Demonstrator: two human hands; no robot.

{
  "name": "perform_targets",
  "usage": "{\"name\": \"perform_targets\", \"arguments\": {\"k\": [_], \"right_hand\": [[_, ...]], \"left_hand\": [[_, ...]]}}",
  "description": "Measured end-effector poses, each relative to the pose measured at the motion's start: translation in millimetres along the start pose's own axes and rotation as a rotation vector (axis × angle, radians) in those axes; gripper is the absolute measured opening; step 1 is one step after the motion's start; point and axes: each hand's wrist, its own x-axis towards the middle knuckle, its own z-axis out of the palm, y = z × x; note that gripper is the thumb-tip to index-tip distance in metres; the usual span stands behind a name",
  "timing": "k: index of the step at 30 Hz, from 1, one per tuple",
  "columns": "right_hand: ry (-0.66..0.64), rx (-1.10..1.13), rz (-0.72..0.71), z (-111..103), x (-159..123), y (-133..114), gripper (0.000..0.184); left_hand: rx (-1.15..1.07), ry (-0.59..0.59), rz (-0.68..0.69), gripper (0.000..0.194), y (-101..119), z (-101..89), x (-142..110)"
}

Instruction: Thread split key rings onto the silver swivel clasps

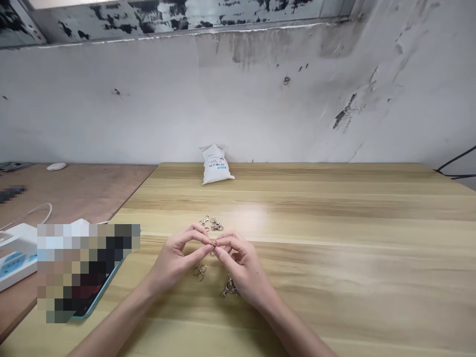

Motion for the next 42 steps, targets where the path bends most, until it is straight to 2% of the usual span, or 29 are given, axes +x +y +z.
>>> {"name": "perform_targets", "arguments": {"k": [2, 6, 8, 13, 17, 22, 26, 29, 31, 34, 38, 42], "right_hand": [[0.000, 0.013, 0.004, 0, -2, 0, 0.021], [-0.004, 0.093, 0.129, 0, -5, 2, 0.025], [-0.004, 0.095, 0.147, 1, -6, 2, 0.025], [0.018, -0.019, 0.097, -1, -7, 1, 0.023], [0.059, -0.151, 0.047, -5, -6, 2, 0.021], [0.006, -0.278, -0.054, -8, -3, 5, 0.021], [-0.047, -0.399, -0.121, -11, -2, 7, 0.025], [-0.068, -0.502, -0.199, -13, -2, 6, 0.025], [-0.055, -0.608, -0.280, -12, -3, 4, 0.023], [-0.002, -0.744, -0.400, -10, -5, 4, 0.020], [0.091, -0.850, -0.550, -8, -6, 6, 0.020], [0.182, -0.918, -0.644, -7, -8, 4, 0.019]], "left_hand": [[0.012, -0.016, 0.007, 0.004, 0, 0.8, -1], [0.042, -0.040, 0.022, 0.004, 4, 3.8, -2], [0.097, -0.036, 0.039, 0.006, 6, 5.0, -2], [0.323, -0.001, 0.094, 0.007, 5, 4.4, -2], [0.496, -0.091, 0.181, 0.010, -1, 1.8, -1], [0.718, -0.150, 0.358, 0.019, -8, -1.7, 0], [0.740, -0.136, 0.369, 0.021, -10, -4.7, 0], [0.693, -0.131, 0.330, 0.018, -7, -5.0, 0], [0.659, -0.090, 0.249, 0.013, -5, -3.5, -1], [0.507, -0.017, 0.015, 0.010, -4, 0.0, -1], [0.207, -0.045, -0.262, 0.019, -4, 2.8, 1], [0.093, -0.039, -0.307, 0.020, -2, 1.9, 2]]}}
